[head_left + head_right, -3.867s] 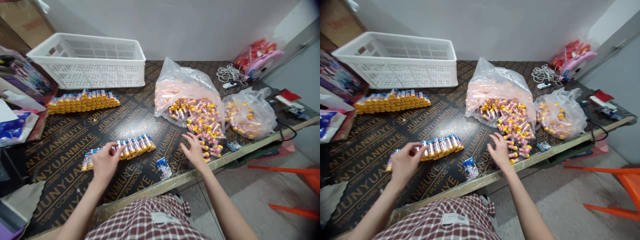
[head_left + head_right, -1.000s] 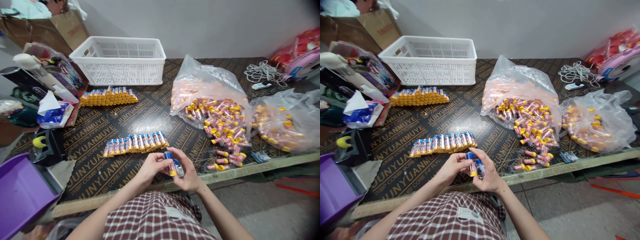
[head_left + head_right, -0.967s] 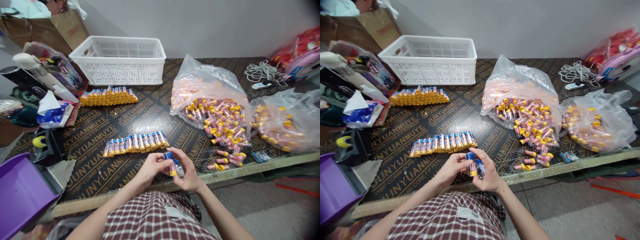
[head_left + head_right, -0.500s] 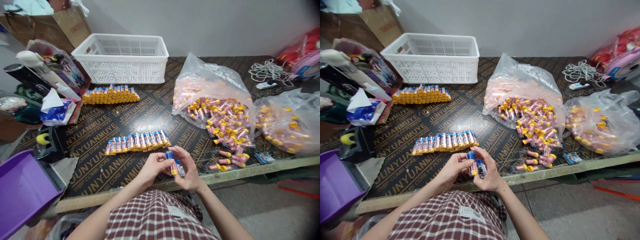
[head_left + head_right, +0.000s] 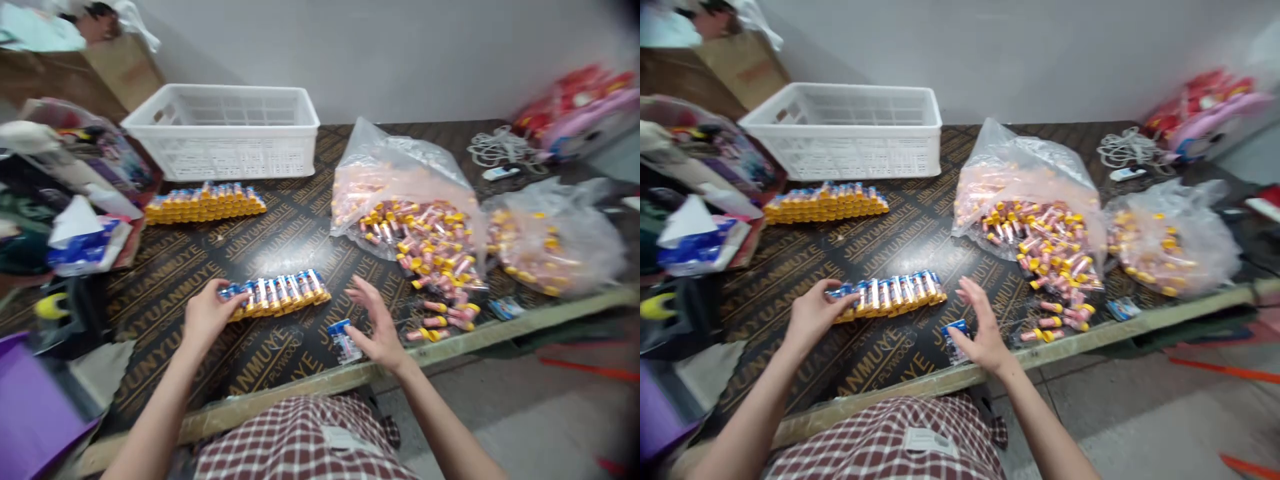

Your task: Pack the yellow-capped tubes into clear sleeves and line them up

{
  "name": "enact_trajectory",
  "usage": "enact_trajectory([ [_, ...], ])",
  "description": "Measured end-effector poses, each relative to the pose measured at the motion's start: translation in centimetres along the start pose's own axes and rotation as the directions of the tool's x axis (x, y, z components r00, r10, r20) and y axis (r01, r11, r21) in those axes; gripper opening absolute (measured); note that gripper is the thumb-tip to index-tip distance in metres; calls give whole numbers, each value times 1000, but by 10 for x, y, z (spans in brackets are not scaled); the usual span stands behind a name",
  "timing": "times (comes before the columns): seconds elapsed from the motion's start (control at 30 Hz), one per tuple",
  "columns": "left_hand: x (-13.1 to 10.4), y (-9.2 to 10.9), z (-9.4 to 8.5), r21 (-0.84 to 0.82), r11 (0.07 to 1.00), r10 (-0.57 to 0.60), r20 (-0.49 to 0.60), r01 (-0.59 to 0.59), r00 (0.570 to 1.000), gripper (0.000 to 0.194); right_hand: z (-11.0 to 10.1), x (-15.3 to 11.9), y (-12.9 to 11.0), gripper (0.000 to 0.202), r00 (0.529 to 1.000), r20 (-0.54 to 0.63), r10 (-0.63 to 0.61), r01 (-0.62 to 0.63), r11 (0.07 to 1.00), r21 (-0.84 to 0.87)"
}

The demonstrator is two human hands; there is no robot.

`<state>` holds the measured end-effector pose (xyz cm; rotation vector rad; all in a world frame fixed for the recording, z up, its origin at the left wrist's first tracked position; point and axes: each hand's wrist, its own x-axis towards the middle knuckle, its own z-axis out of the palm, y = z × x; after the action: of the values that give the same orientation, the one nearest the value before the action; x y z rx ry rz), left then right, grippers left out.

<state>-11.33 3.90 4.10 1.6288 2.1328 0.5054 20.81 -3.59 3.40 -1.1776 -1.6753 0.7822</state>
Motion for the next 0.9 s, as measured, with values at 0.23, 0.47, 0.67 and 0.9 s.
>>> enact_trajectory([
  [0.23, -32, 38, 9, -39, 983, 168, -195, -178, 966, 38, -59, 15, 52, 47, 953, -296, 58, -231, 772, -592],
  [0.47, -83, 83, 94, -314, 834, 551, 435, -454, 712, 26, -123, 70, 101, 58, 884, -397, 248, -441, 156, -884],
  [0.67, -85, 90, 129, -246, 875, 485, 420, -418, 767, 10, -138, 122, 116, 64, 851, -390, 352, -449, 103, -887],
  [0.9, -85, 86, 132, -284, 893, 444, 423, -350, 790, 11, -134, 139, 120, 64, 800, -320, 507, -418, 89, -904],
])
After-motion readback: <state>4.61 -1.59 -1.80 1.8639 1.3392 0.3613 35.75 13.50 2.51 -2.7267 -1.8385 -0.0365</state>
